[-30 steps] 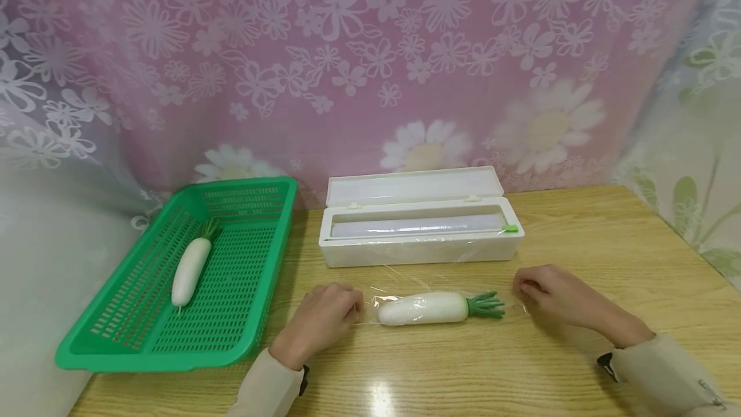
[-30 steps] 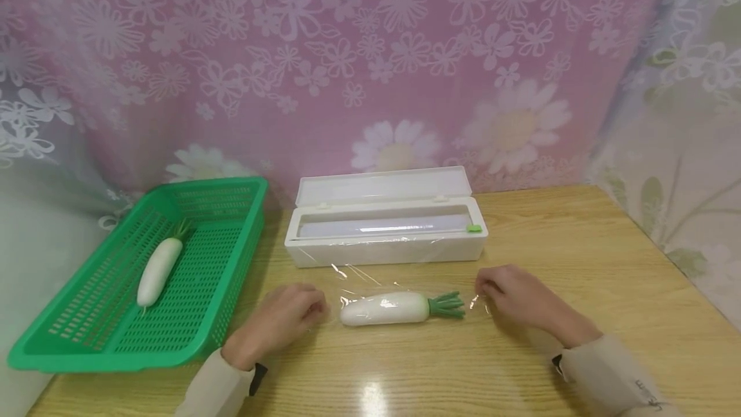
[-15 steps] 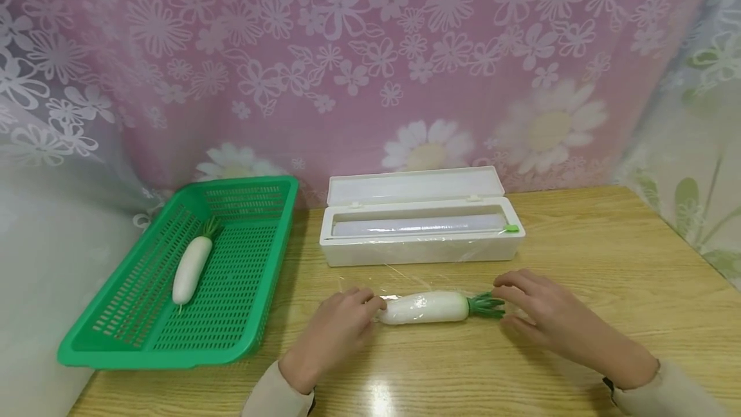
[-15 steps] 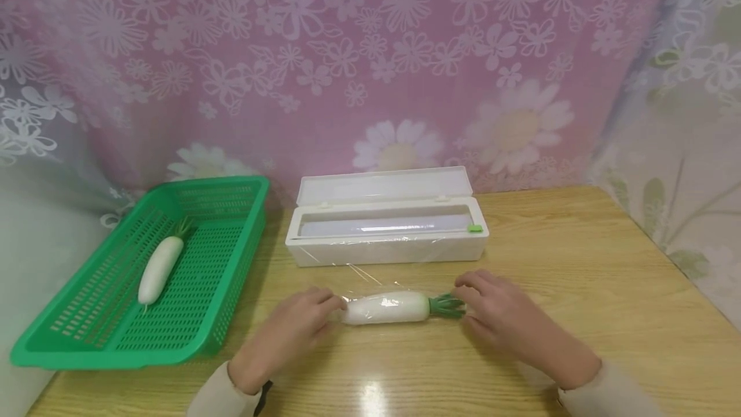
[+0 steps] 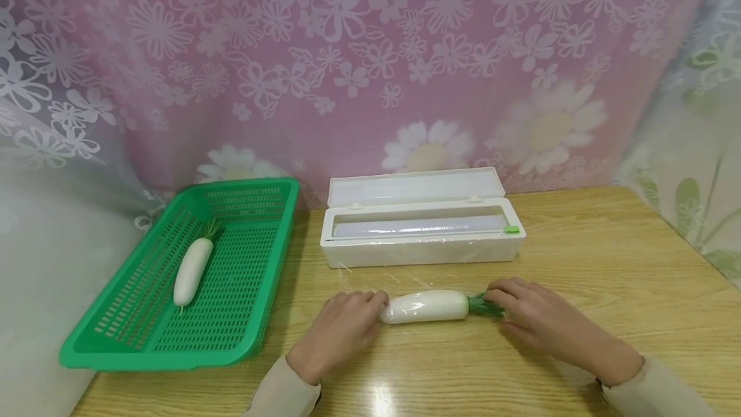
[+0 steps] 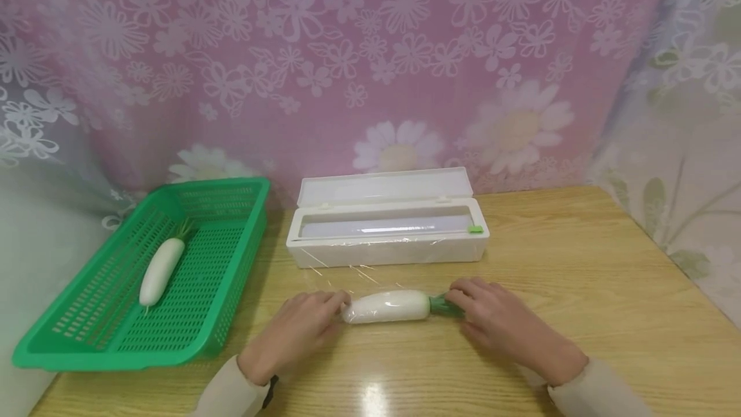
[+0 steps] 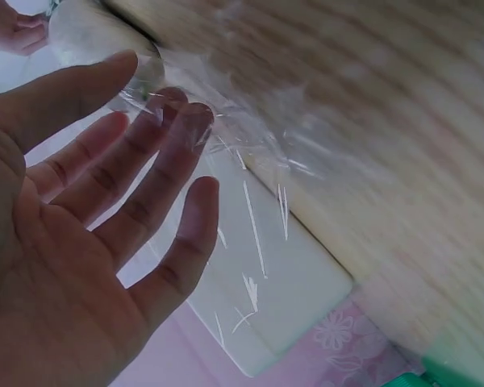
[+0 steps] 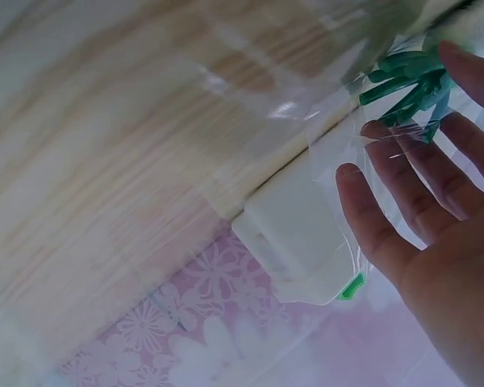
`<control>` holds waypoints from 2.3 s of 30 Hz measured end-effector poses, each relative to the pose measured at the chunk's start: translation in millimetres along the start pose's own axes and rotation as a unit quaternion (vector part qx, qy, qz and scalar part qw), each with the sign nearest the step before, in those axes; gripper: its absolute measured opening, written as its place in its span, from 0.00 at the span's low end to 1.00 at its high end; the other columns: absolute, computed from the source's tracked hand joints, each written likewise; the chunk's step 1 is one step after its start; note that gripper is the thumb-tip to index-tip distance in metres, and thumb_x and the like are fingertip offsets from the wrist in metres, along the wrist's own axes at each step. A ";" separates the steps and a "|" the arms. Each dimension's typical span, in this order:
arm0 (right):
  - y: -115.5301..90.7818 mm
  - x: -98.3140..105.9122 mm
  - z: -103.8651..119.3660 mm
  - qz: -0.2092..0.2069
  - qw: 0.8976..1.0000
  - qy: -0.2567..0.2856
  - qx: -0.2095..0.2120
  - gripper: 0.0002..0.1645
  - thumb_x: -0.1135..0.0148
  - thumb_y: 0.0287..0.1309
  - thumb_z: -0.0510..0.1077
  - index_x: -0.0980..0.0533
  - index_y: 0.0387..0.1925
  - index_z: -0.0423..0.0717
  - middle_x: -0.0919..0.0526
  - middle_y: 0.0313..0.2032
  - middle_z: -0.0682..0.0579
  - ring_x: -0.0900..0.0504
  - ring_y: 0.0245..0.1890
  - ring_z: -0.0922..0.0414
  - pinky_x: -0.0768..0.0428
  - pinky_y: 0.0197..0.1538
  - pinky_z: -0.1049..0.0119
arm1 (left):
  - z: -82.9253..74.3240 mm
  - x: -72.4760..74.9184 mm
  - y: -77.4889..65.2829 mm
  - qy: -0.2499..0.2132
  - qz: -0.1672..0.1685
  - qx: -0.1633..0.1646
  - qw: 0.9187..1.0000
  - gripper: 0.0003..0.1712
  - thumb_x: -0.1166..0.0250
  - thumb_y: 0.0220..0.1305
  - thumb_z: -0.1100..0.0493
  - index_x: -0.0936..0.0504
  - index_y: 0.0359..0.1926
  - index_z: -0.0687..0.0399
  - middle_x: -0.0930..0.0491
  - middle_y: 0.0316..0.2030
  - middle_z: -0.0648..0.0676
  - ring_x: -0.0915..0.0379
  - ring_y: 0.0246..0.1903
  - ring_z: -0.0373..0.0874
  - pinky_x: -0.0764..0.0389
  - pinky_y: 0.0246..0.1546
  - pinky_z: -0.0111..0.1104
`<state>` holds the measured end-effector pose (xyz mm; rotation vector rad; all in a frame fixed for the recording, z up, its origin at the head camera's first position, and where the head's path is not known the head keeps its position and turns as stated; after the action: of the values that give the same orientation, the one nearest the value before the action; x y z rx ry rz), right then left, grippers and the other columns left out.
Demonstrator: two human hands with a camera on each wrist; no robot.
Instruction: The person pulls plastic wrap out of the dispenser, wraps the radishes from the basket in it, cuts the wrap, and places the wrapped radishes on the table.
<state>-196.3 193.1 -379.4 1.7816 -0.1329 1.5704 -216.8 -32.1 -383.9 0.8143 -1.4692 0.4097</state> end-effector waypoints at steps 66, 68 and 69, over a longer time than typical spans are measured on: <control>22.9 -3.5 -26.2 -0.041 0.999 0.028 -0.003 0.19 0.42 0.73 0.48 0.22 0.48 0.34 0.25 0.45 0.47 0.25 0.30 0.62 0.23 0.29 0.69 | 41.5 2.8 14.5 -0.029 -0.044 0.014 0.999 0.17 0.30 0.55 0.74 0.13 0.42 0.51 0.14 0.34 0.48 0.24 0.27 0.39 0.23 0.26 0.30; 23.7 -2.9 -25.4 -0.048 0.999 0.023 0.003 0.31 0.61 0.77 0.55 0.22 0.47 0.33 0.25 0.44 0.47 0.26 0.30 0.63 0.24 0.28 0.70 | 42.5 3.2 14.6 -0.022 -0.045 0.019 0.999 0.16 0.29 0.56 0.73 0.13 0.42 0.51 0.15 0.35 0.49 0.21 0.30 0.41 0.21 0.28 0.32; 24.0 -3.1 -25.5 -0.049 0.999 0.022 0.005 0.35 0.66 0.77 0.57 0.22 0.46 0.33 0.25 0.43 0.47 0.27 0.30 0.63 0.24 0.28 0.70 | 43.3 3.1 14.8 -0.021 -0.046 0.023 0.998 0.15 0.29 0.57 0.72 0.12 0.42 0.51 0.15 0.36 0.49 0.20 0.31 0.42 0.21 0.29 0.33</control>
<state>-230.6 189.5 -372.0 1.7335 -0.0159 1.5408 -257.6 -53.0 -381.5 0.9281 -1.4589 0.3610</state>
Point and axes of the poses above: each hand's wrist, its own y-axis towards the middle knuckle, its own x-axis out of the back of the hand, z = x × y, the point moved 9 cm from there along y, towards the middle knuckle
